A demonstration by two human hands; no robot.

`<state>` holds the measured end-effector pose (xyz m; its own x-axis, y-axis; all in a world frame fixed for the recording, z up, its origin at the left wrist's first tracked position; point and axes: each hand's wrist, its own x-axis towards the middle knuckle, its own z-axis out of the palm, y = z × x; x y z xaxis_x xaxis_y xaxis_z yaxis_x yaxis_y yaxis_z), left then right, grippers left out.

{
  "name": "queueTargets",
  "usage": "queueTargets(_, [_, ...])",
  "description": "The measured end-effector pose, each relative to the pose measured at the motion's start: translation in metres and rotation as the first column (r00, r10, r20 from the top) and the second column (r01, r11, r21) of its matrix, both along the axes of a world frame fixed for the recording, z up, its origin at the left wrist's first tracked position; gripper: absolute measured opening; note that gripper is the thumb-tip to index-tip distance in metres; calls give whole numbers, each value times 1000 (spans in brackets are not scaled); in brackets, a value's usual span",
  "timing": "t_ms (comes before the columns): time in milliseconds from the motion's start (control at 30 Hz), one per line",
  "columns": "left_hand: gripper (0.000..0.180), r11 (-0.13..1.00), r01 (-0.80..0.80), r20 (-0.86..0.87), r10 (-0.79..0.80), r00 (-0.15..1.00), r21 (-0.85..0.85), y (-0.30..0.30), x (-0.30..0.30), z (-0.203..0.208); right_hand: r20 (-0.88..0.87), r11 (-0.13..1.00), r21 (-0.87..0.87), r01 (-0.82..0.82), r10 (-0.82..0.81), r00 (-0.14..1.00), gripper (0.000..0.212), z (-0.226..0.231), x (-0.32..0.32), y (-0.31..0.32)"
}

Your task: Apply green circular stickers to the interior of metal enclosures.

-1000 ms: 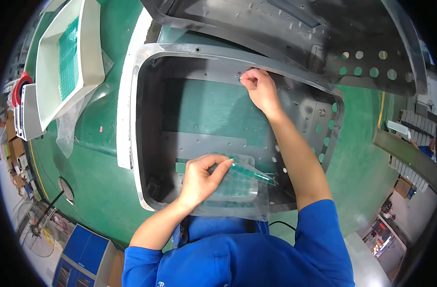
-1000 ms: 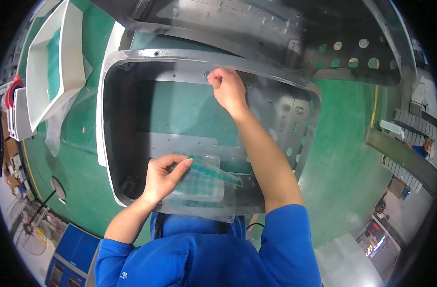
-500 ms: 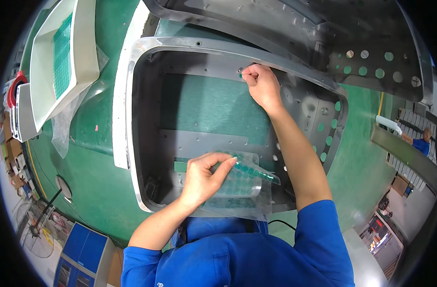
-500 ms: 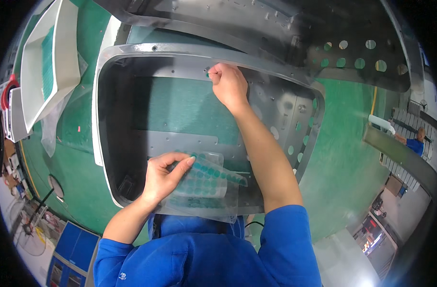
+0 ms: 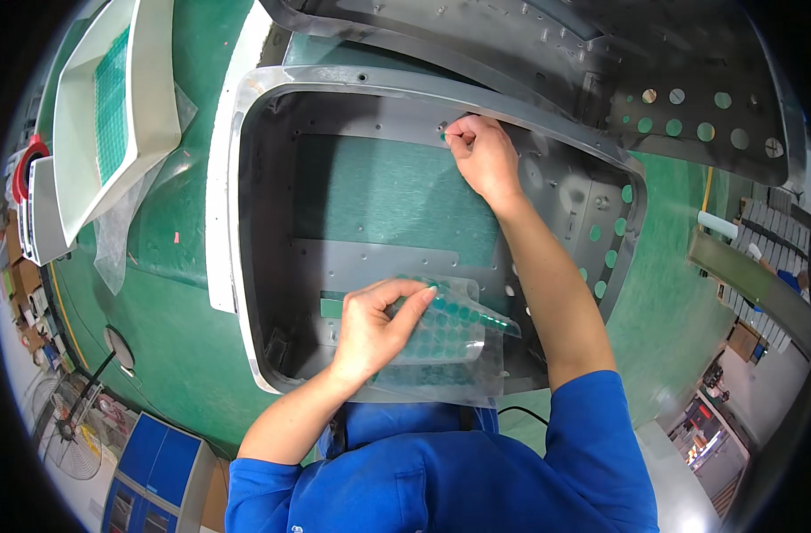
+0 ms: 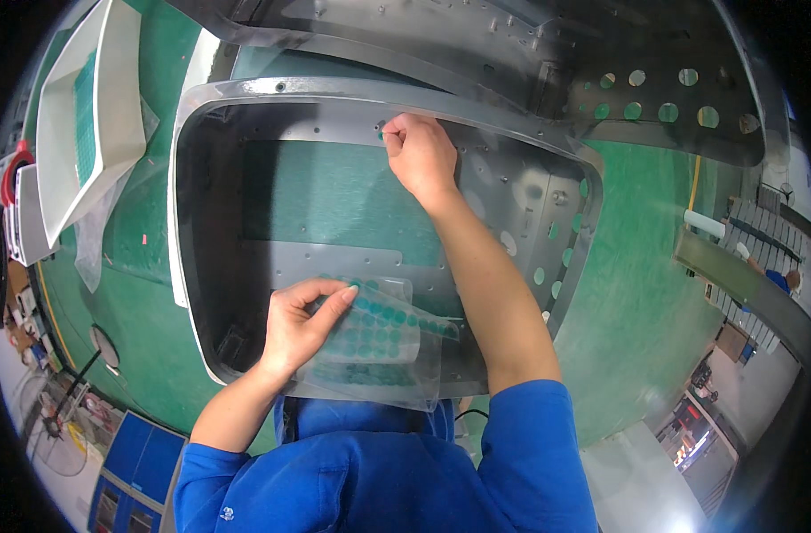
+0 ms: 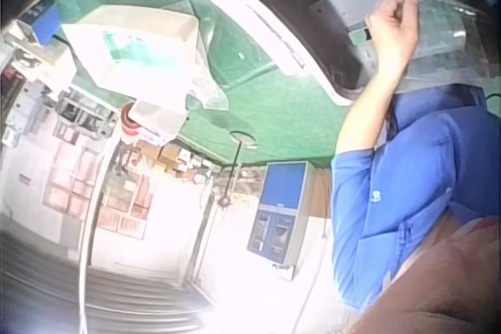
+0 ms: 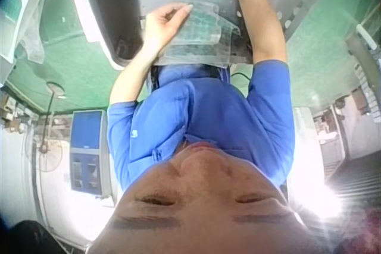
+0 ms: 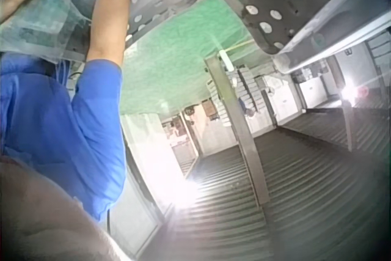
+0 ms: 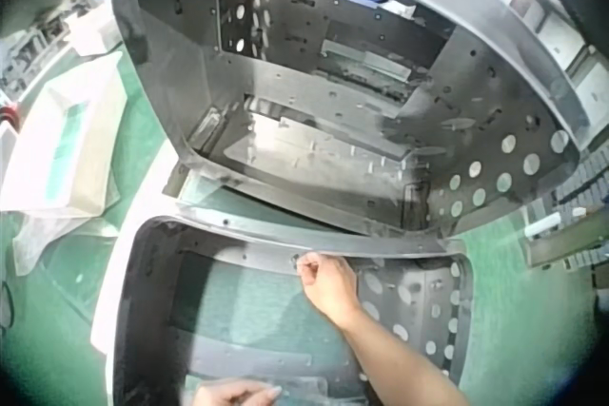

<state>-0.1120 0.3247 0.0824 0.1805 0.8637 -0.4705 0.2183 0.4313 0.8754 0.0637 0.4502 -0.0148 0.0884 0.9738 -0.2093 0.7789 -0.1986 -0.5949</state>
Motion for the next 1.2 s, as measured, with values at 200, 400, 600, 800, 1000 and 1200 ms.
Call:
queueTargets(200, [10, 1000, -19, -6, 19, 1000, -5, 0, 0, 0, -115, 998, 10, 60, -58, 992, 14, 0, 2, -1])
queueTargets(400, [13, 993, -108, -18, 108, 994, -40, 4, -3, 2, 100, 842, 510, -177, 146, 984, 22, -14, 3, -23])
queueTargets(600, [12, 967, -240, 46, 244, 969, -82, 9, -13, 10, 103, 880, 342, -331, 315, 944, 32, 32, 7, -33])
queueTargets(800, [10, 989, -122, 94, 115, 989, 81, 2, -9, 21, -655, 947, 12, -320, 249, 714, 16, 124, -1, -100])
queueTargets(1000, [10, 983, 1, 102, -20, 995, 185, -8, -1, 25, -808, 975, -143, -172, -14, 589, 13, 123, 3, -129])
queueTargets(1200, [10, 936, 150, -3, -157, 988, 318, -9, 2, 25, -823, 987, -162, -18, -125, 554, 11, 123, 1, -147])
